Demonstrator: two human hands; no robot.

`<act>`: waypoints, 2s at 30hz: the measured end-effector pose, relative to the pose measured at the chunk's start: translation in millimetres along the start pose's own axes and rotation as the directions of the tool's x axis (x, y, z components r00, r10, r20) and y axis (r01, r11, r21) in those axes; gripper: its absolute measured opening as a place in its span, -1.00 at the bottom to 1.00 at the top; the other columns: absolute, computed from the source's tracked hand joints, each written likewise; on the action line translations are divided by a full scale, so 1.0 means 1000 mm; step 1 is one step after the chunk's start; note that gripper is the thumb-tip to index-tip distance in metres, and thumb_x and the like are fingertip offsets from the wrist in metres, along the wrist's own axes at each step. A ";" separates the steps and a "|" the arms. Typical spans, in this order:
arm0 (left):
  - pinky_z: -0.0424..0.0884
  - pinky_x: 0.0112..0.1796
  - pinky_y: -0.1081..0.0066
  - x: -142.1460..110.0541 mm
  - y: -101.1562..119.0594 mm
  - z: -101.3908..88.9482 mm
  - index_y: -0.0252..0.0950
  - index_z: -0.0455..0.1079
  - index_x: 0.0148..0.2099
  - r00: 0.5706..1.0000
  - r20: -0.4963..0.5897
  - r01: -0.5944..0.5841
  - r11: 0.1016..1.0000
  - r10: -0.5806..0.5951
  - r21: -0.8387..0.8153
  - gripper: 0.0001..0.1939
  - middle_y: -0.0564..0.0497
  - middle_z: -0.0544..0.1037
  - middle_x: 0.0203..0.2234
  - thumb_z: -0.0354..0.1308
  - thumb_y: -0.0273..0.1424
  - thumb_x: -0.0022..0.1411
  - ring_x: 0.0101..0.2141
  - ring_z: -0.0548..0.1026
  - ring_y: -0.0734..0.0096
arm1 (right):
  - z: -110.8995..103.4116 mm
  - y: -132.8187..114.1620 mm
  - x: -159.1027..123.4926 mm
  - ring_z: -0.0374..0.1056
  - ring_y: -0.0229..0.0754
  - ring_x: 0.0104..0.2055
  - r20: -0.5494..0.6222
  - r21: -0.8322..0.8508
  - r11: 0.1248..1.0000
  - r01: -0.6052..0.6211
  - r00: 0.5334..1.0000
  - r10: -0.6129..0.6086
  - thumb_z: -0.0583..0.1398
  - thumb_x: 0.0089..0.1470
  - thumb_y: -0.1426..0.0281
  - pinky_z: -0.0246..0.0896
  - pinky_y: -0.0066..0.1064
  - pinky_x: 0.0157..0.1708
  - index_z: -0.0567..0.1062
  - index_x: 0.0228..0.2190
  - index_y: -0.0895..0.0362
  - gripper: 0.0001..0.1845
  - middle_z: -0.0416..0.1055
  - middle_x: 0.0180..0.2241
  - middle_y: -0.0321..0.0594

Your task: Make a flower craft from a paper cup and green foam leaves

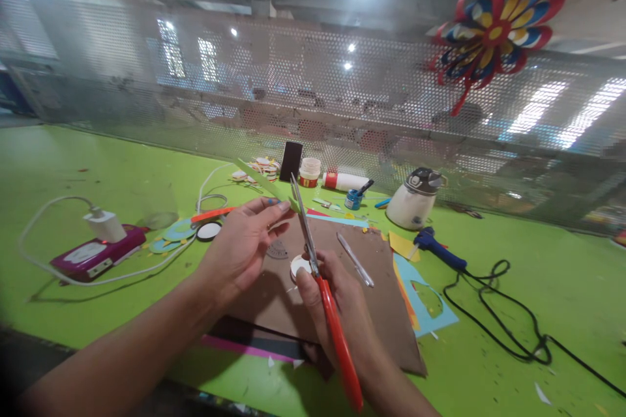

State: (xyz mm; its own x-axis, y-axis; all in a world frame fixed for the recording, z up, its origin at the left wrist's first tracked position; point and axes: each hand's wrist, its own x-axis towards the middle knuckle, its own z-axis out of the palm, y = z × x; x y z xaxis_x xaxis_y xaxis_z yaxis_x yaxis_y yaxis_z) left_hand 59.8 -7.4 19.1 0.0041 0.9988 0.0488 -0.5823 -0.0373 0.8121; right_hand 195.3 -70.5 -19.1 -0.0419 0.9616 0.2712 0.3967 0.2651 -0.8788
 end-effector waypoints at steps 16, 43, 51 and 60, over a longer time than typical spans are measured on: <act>0.33 -0.29 0.46 0.000 0.002 0.000 -0.32 0.46 -0.39 0.998 0.045 0.042 0.998 -0.040 -0.041 -0.93 0.05 0.55 -0.41 0.30 -0.48 0.03 -0.38 0.47 0.51 | 0.000 -0.003 0.000 0.22 -0.28 -0.53 -0.003 -0.002 1.000 0.030 1.000 -0.030 0.04 0.15 -0.06 0.12 -0.43 -0.49 0.39 -0.17 0.10 -0.50 0.33 -0.51 -0.35; 0.31 -0.25 0.44 0.002 0.000 -0.001 -0.35 0.46 -0.44 0.998 0.065 0.025 0.998 -0.021 -0.058 -0.94 0.03 0.54 -0.44 0.30 -0.51 0.02 -0.37 0.47 0.50 | -0.006 -0.005 -0.002 0.22 -0.24 -0.46 0.077 -0.027 1.000 0.005 0.997 -0.003 0.01 0.21 -0.03 0.16 -0.39 -0.46 0.37 -0.14 0.13 -0.51 0.34 -0.45 -0.29; 0.32 -0.25 0.43 0.004 -0.002 -0.002 -0.34 0.47 -0.43 0.997 0.078 0.008 0.999 -0.004 -0.047 -0.95 0.02 0.54 -0.42 0.29 -0.48 0.04 -0.35 0.47 0.48 | -0.005 -0.005 -0.003 0.21 -0.24 -0.47 0.061 -0.008 1.000 -0.013 0.998 0.014 0.02 0.19 -0.04 0.13 -0.39 -0.46 0.38 -0.17 0.11 -0.51 0.35 -0.45 -0.30; 0.33 -0.27 0.44 0.006 -0.005 -0.006 -0.32 0.46 -0.41 0.995 0.088 -0.044 0.999 0.044 -0.003 -0.93 0.03 0.53 -0.41 0.28 -0.43 0.07 -0.35 0.47 0.48 | -0.005 -0.004 -0.003 0.19 -0.25 -0.48 0.065 -0.004 1.000 -0.029 0.997 0.029 0.01 0.20 -0.03 0.11 -0.40 -0.47 0.37 -0.17 0.11 -0.52 0.33 -0.46 -0.31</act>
State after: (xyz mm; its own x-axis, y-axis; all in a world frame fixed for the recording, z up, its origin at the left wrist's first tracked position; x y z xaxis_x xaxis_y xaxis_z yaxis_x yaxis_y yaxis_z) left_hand 58.0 -0.8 12.1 0.0502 0.9895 0.1356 -0.5840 -0.0811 0.8077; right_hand 198.4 -74.4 -14.5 -0.0898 0.9715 0.2193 0.4012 0.2368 -0.8848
